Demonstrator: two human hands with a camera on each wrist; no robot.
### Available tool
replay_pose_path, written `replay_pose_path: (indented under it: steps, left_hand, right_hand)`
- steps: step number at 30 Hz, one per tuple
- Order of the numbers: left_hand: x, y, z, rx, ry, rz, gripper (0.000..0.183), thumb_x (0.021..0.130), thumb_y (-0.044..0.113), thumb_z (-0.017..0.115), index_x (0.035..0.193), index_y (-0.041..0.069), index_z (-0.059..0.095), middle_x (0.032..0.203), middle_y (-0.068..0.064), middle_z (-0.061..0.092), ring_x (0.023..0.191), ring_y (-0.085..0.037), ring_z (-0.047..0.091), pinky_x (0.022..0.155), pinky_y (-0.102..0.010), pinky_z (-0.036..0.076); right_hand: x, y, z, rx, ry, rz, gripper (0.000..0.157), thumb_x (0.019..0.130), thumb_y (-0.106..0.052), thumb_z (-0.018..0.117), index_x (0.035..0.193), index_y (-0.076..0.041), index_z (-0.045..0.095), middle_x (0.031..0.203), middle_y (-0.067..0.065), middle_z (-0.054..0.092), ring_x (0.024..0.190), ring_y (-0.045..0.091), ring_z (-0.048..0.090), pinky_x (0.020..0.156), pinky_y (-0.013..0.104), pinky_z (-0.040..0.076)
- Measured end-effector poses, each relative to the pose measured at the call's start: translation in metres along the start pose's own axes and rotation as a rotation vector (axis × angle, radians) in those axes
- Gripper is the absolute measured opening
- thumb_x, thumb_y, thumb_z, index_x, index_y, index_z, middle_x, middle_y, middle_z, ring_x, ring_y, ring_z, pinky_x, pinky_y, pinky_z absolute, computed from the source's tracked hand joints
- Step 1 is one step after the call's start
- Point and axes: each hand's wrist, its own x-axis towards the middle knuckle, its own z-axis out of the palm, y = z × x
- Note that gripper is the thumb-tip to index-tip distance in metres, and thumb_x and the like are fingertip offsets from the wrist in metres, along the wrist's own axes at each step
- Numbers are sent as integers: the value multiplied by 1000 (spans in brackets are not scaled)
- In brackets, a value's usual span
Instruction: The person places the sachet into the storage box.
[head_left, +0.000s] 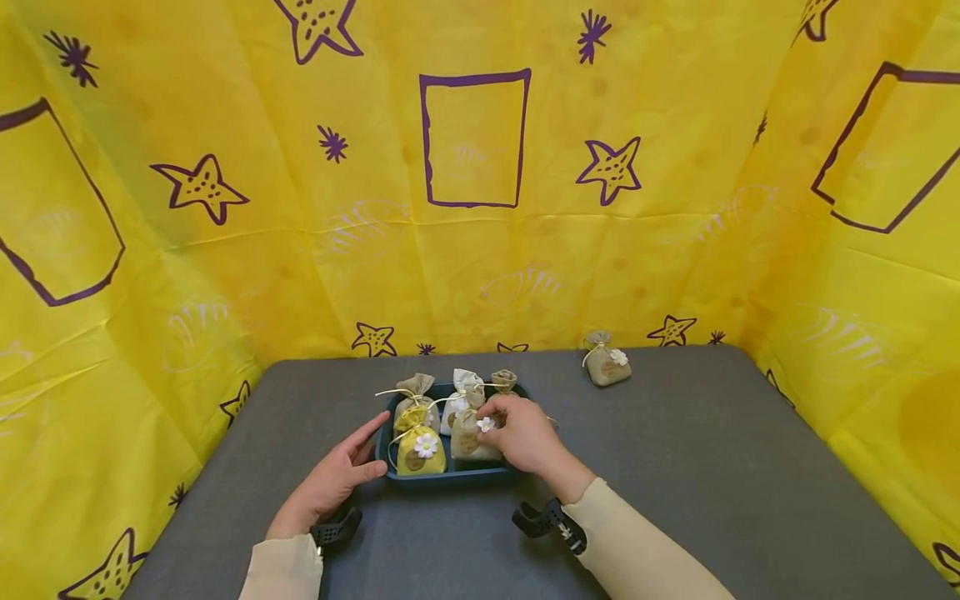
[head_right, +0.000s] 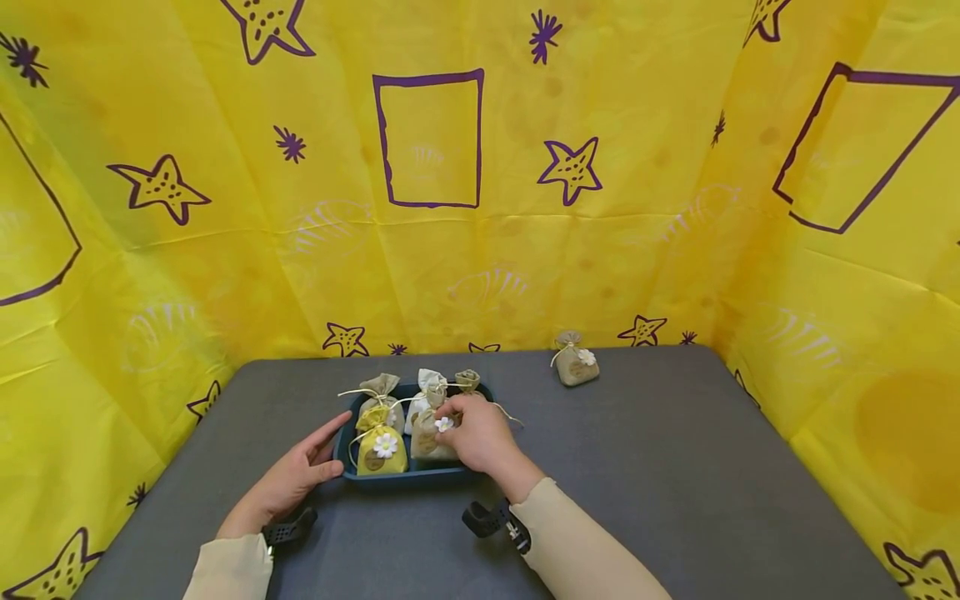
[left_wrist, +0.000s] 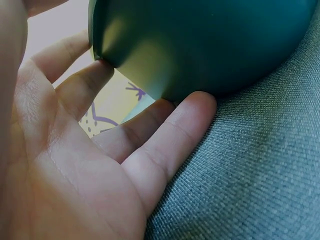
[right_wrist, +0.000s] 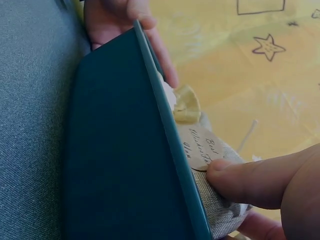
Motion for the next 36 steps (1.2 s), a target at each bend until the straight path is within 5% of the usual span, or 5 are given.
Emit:
replay_pose_path:
  steps: [9,19,36]
  left_hand:
    - [-1,2,0,-6,-2,-4,77,97,14,67,160,22,24,164,-14,13,147,-32,19,111,-48,25]
    - [0,2,0,-12,-8,-23,76,98,16,66,160,21,24,164,-13,13,147,-31,21,110,-46,28]
    - [0,1,-2,-46,-54,18,75,100,13,63,161,16,19,164,-15,11,147,-30,19,101,-21,40]
  right_hand:
    - [5,0,3,-33,-54,10,18,85,-18,81,101,-21,73,94,-6,63,80,15,56,68,34,48]
    - [5,3,-1,-48,-156,-57,27,85,-15,81,110,-14,71,108,0,67,101,19,62,87,41,50]
    - [-22,24,-35,266,30,23,28,91,-12,75,117,-5,69,116,9,69,111,33,63,84,44,54]
